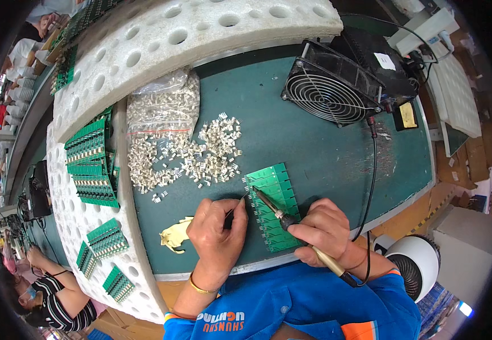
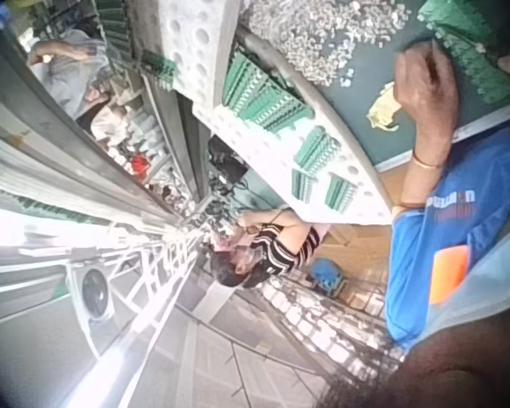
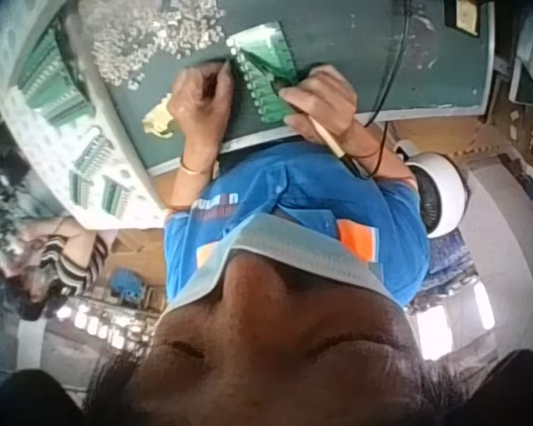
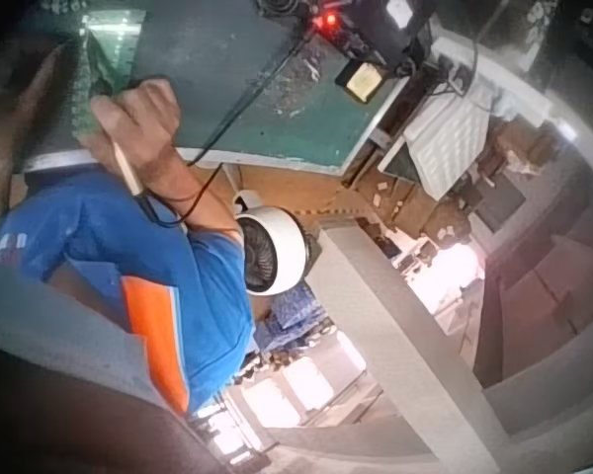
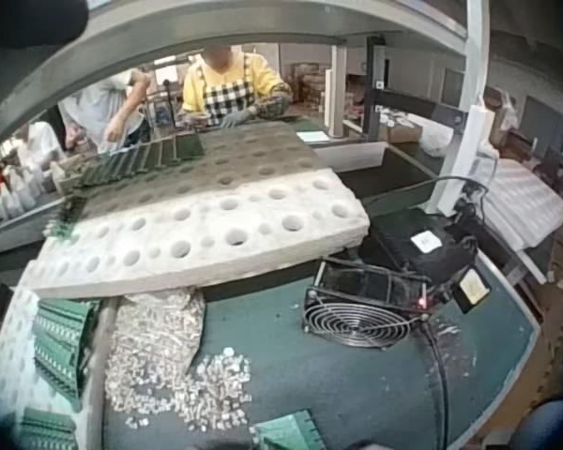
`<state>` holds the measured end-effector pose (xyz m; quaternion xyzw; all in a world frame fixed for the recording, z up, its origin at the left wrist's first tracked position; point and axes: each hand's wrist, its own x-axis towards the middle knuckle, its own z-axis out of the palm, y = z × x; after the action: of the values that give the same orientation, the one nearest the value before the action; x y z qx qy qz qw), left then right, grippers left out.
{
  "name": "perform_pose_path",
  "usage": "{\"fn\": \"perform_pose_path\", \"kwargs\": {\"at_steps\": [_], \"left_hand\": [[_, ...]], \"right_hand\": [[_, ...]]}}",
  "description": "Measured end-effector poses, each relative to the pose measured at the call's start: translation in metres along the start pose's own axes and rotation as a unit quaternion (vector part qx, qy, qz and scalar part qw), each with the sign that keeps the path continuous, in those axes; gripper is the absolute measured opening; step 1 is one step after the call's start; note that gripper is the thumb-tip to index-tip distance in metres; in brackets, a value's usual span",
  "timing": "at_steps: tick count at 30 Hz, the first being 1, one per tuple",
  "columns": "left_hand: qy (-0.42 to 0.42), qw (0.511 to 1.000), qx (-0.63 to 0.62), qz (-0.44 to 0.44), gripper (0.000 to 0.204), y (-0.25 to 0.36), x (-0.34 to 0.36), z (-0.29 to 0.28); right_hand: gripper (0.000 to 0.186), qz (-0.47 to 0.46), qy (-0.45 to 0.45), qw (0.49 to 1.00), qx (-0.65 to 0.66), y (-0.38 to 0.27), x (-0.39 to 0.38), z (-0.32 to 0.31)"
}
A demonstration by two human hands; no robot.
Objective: The person solders electronic components onto circuit boards using a soldering iron.
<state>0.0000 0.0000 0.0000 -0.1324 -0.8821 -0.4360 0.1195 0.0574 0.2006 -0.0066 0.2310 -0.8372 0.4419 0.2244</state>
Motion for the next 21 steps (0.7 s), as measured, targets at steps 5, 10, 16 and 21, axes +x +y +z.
{"fn": "perform_pose_path", "kwargs": {"at_steps": [5, 10, 16, 21], "left_hand": [[0.0, 1.0, 0.006, 0.004, 0.015, 0.0009, 0.003, -0.0009], [-0.002, 1.0, -0.003, -0.001, 0.015, -0.0008, 0.0025, 0.0004], [-0.01, 1.0, 0.001, -0.008, 0.015, 0.0007, 0.0036, 0.0001], [-0.005, 1.0, -0.009, -0.007, 0.015, -0.0009, 0.0018, 0.0005]], "right_hand": [[0.033, -0.003, 0.005, 1.0, 0.001, 0.0021, 0.0029, 0.0023], [0.031, 0.001, 0.002, 1.0, 0.004, 0.0022, 0.0044, 0.0013], [0.029, 0.006, 0.0, 1.0, 0.004, 0.0017, 0.0046, 0.0009], [0.029, 0.005, -0.003, 1.0, 0.008, 0.0012, 0.0037, 0.0]]}}
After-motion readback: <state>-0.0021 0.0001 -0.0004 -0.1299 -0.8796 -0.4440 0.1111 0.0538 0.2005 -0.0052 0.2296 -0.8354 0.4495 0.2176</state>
